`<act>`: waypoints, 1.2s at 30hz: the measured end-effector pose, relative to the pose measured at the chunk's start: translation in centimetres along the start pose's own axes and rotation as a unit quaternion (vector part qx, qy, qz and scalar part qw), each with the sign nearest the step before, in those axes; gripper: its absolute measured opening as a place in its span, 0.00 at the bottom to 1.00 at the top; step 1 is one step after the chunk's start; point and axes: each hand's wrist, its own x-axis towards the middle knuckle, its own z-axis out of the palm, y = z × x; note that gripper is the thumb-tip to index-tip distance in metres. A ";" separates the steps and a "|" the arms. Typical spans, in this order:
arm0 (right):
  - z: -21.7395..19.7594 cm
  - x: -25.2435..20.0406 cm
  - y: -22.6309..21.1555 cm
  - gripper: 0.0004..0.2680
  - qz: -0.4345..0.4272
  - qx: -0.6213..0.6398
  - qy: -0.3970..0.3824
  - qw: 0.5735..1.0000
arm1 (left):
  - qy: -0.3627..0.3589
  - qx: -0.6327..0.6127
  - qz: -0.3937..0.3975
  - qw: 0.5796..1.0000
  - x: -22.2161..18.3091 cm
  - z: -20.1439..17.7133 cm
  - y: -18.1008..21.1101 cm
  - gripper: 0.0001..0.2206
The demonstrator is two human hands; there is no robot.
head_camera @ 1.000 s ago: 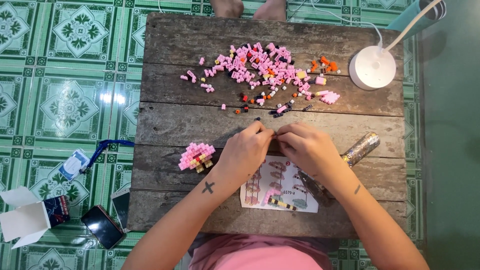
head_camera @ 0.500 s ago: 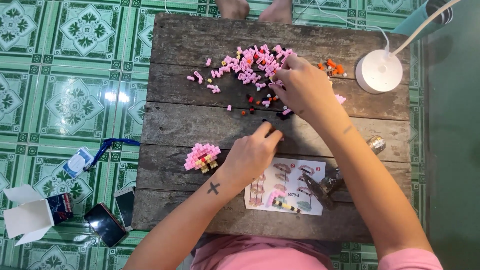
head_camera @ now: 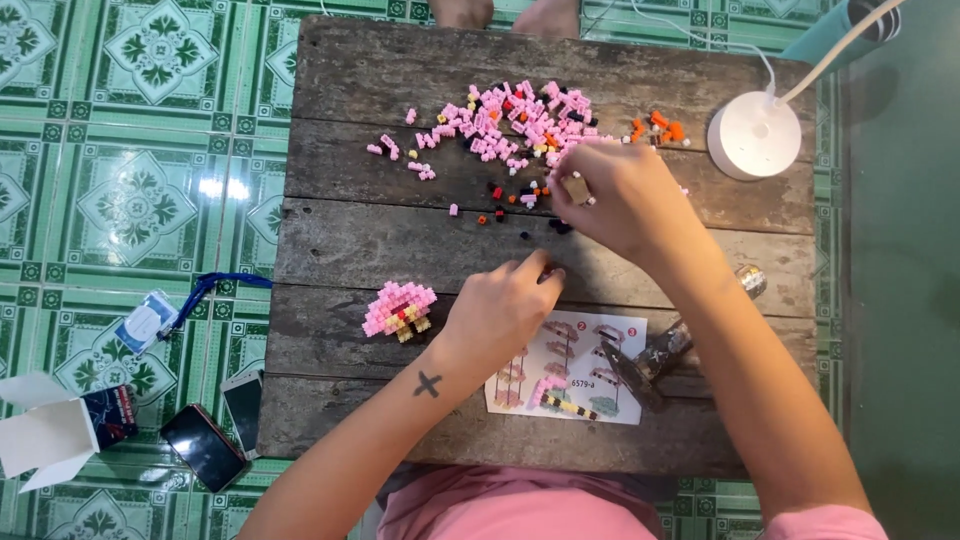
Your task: Assembling a small figure using interlocking plastic toy blocks while following a printed instruction sheet and using a small toy hammer to secure parts.
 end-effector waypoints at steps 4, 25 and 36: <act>-3.0 -4.2 -2.6 0.06 0.036 0.058 -0.050 0.996 | 0.008 -0.038 -0.019 0.999 -0.3 2.2 -1.0 0.10; 0.9 -10.0 -2.8 0.03 0.020 0.162 0.030 0.986 | 0.023 -0.058 -0.053 0.997 0.2 2.3 -1.2 0.04; 0.3 -9.3 -3.3 0.02 -0.043 0.003 -0.063 0.997 | -0.025 -0.068 -0.059 0.996 0.3 1.5 -1.3 0.08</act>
